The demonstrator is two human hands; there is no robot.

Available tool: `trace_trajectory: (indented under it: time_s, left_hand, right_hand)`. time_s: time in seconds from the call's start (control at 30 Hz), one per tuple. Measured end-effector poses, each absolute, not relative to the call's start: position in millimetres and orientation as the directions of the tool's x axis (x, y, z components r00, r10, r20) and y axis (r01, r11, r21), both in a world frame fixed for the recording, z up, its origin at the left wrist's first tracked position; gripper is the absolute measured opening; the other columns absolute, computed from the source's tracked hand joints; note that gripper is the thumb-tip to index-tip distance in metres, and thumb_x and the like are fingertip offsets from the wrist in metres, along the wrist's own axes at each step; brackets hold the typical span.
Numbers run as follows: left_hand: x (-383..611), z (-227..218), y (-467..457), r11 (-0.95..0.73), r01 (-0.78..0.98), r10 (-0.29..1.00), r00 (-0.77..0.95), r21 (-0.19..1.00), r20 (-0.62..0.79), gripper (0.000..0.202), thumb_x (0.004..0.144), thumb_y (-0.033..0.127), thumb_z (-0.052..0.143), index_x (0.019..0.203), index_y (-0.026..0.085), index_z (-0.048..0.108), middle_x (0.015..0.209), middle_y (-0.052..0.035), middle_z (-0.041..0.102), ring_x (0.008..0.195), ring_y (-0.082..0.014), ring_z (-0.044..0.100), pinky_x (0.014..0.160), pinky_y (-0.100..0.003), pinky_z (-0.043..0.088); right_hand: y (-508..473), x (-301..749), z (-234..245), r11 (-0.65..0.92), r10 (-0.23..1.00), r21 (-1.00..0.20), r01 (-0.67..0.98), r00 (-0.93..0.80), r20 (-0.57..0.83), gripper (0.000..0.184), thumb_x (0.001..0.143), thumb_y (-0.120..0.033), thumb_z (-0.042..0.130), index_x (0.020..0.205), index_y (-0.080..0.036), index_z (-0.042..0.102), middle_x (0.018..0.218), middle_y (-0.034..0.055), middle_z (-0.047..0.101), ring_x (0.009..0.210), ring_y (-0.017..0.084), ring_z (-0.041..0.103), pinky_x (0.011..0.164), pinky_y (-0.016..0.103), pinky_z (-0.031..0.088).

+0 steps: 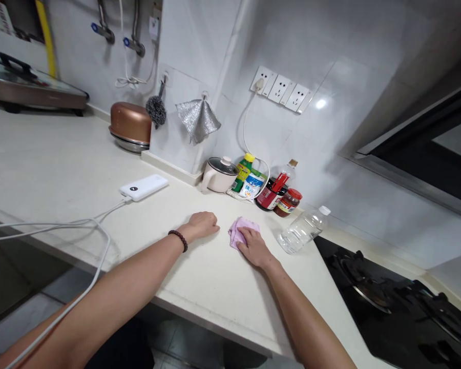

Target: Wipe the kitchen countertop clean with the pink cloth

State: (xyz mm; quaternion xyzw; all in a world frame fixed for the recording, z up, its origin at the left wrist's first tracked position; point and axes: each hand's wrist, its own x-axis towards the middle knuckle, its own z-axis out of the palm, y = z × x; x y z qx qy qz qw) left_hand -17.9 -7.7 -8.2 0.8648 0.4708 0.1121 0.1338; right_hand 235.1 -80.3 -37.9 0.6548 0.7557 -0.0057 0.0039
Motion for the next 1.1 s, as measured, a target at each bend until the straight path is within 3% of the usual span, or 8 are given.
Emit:
trace_trajectory:
  time_s: [0.07, 0.2, 0.5, 0.8, 1.1]
  left_hand:
    - [-17.1, -8.5, -7.2, -0.515, 0.787, 0.847, 0.528, 0.340, 0.063, 0.032, 0.089, 0.036, 0.055, 0.103, 0.017, 0.077, 0.104, -0.0158, 0.077, 0.107, -0.0260, 0.072, 0.088, -0.032, 0.054]
    - [-15.7, -10.0, -5.6, -0.513, 0.789, 0.848, 0.528, 0.338, 0.055, 0.032, 0.088, 0.036, 0.055, 0.102, 0.018, 0.076, 0.104, -0.0153, 0.077, 0.107, -0.0271, 0.071, 0.088, -0.034, 0.054]
    - [-14.1, -14.1, -5.1, -0.562, 0.776, 0.819, 0.570, 0.285, 0.062, 0.032, 0.089, 0.035, 0.054, 0.103, 0.016, 0.076, 0.105, -0.0169, 0.077, 0.106, -0.0279, 0.072, 0.087, -0.034, 0.055]
    - [-17.7, -10.6, -6.8, -0.545, 0.772, 0.829, 0.555, 0.327, 0.073, 0.031, 0.089, 0.034, 0.055, 0.105, 0.016, 0.075, 0.108, -0.0168, 0.076, 0.109, -0.0279, 0.071, 0.090, -0.034, 0.055]
    - [-17.3, -11.6, -6.6, -0.532, 0.758, 0.837, 0.539, 0.378, 0.097, 0.032, 0.091, 0.036, 0.056, 0.110, 0.017, 0.074, 0.110, -0.0173, 0.076, 0.114, -0.0269, 0.069, 0.095, -0.034, 0.053]
  right_hand:
    - [-57.6, 233.5, -35.7, 0.104, 0.995, 0.003, 0.995, -0.104, -0.007, 0.069, 0.098, -0.054, 0.033, 0.158, -0.020, 0.034, 0.158, 0.0113, 0.041, 0.146, 0.027, 0.036, 0.122, 0.041, 0.025]
    - [-3.1, 234.1, -38.6, -0.010, 1.000, -0.007, 1.000, 0.010, -0.017, 0.068, 0.099, -0.050, 0.030, 0.160, -0.020, 0.027, 0.166, 0.0099, 0.029, 0.153, 0.027, 0.025, 0.124, 0.043, 0.020]
    - [77.9, 242.7, -37.2, -0.161, 0.986, -0.012, 0.987, 0.161, -0.043, 0.074, 0.098, -0.062, 0.018, 0.163, -0.026, 0.019, 0.170, 0.0045, 0.016, 0.156, 0.030, 0.014, 0.124, 0.052, 0.017]
    - [63.7, 232.2, -38.3, -0.099, 0.995, 0.013, 0.995, 0.100, -0.028, 0.072, 0.099, -0.061, 0.019, 0.162, -0.026, 0.020, 0.170, 0.0040, 0.019, 0.157, 0.027, 0.013, 0.125, 0.048, 0.017]
    - [-22.8, 206.5, -41.9, 0.150, 0.985, 0.033, 0.988, -0.147, -0.093, 0.072, 0.100, -0.064, 0.023, 0.163, -0.029, 0.019, 0.170, 0.0013, 0.017, 0.157, 0.025, 0.012, 0.126, 0.045, 0.017]
